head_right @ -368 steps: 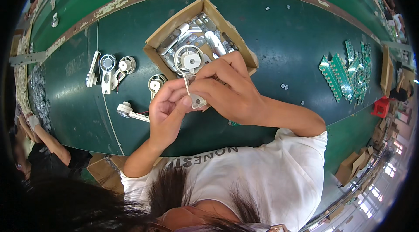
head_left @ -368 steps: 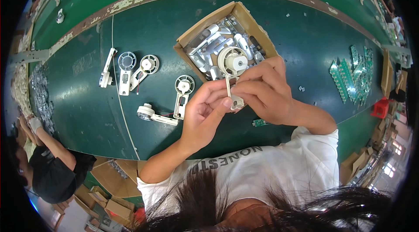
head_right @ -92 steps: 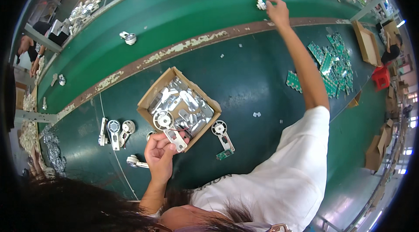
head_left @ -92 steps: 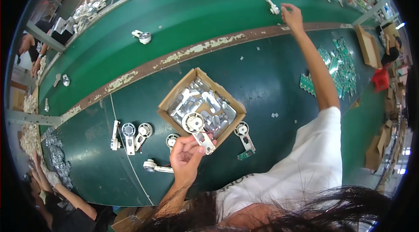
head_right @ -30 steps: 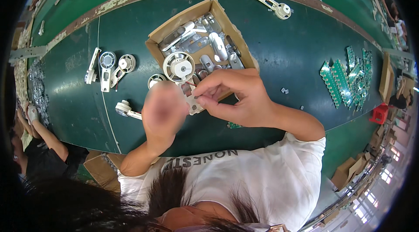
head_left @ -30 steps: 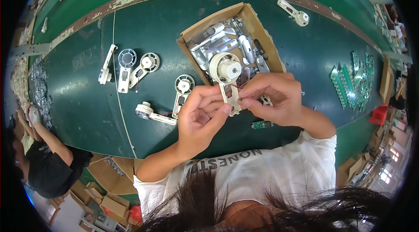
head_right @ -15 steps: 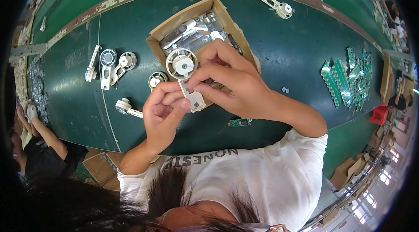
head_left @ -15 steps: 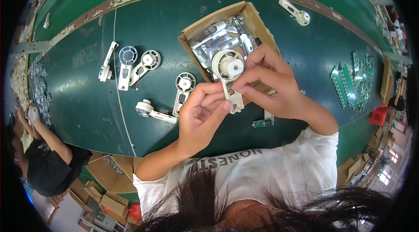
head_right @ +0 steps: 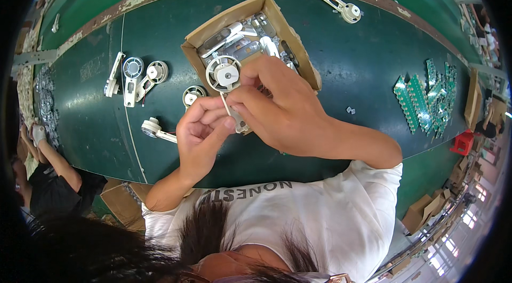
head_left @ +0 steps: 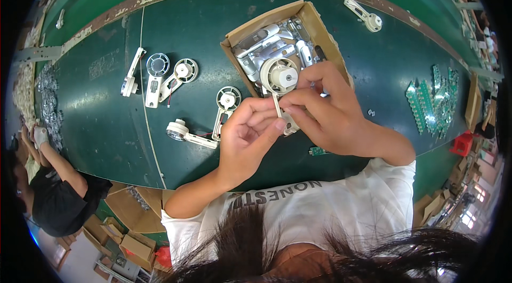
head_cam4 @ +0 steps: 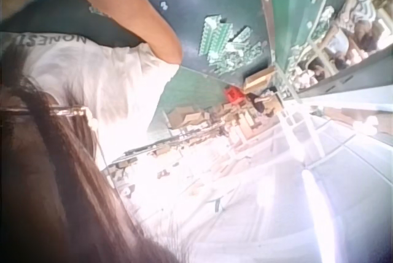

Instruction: The person assembles handheld fan components by inserting metal pieces and motor parts into plastic housings by hand, then places the assembled units onto the conveyor belt.

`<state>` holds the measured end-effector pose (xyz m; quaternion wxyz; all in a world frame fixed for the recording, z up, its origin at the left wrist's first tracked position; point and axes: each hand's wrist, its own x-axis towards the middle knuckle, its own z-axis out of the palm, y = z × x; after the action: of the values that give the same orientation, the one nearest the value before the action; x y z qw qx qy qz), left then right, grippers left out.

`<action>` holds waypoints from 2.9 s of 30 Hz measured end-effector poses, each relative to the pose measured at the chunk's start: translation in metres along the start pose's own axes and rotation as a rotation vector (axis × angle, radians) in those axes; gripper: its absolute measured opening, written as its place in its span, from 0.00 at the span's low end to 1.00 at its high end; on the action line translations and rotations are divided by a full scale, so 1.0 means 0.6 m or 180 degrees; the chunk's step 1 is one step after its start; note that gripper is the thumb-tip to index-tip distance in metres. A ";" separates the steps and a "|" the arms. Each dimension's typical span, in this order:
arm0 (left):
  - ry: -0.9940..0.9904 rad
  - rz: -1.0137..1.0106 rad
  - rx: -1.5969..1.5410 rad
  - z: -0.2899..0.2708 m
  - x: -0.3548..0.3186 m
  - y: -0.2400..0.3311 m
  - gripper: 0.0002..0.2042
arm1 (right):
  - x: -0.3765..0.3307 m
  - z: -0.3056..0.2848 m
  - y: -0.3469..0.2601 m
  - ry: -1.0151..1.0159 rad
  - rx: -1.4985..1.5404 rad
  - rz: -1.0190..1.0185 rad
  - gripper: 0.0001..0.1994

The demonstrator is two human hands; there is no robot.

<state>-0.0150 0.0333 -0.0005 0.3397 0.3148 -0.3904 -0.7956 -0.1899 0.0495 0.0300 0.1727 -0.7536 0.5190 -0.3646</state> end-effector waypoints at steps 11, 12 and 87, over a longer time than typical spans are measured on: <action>-0.0145 -0.0069 0.0014 -0.008 0.003 -0.002 0.12 | -0.007 0.009 0.011 0.0348 -0.0233 -0.0268 0.10; -0.0154 -0.0066 0.0044 -0.007 0.003 -0.002 0.12 | -0.009 0.009 0.011 0.0349 -0.0236 -0.0267 0.10; -0.0233 0.0082 0.0093 -0.008 0.003 -0.010 0.13 | -0.022 0.001 0.019 0.0004 -0.0300 -0.0105 0.08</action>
<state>-0.0141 0.0328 -0.0080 0.3308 0.2853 -0.4182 -0.7964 -0.1996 0.0570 0.0172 0.1307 -0.7691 0.5232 -0.3429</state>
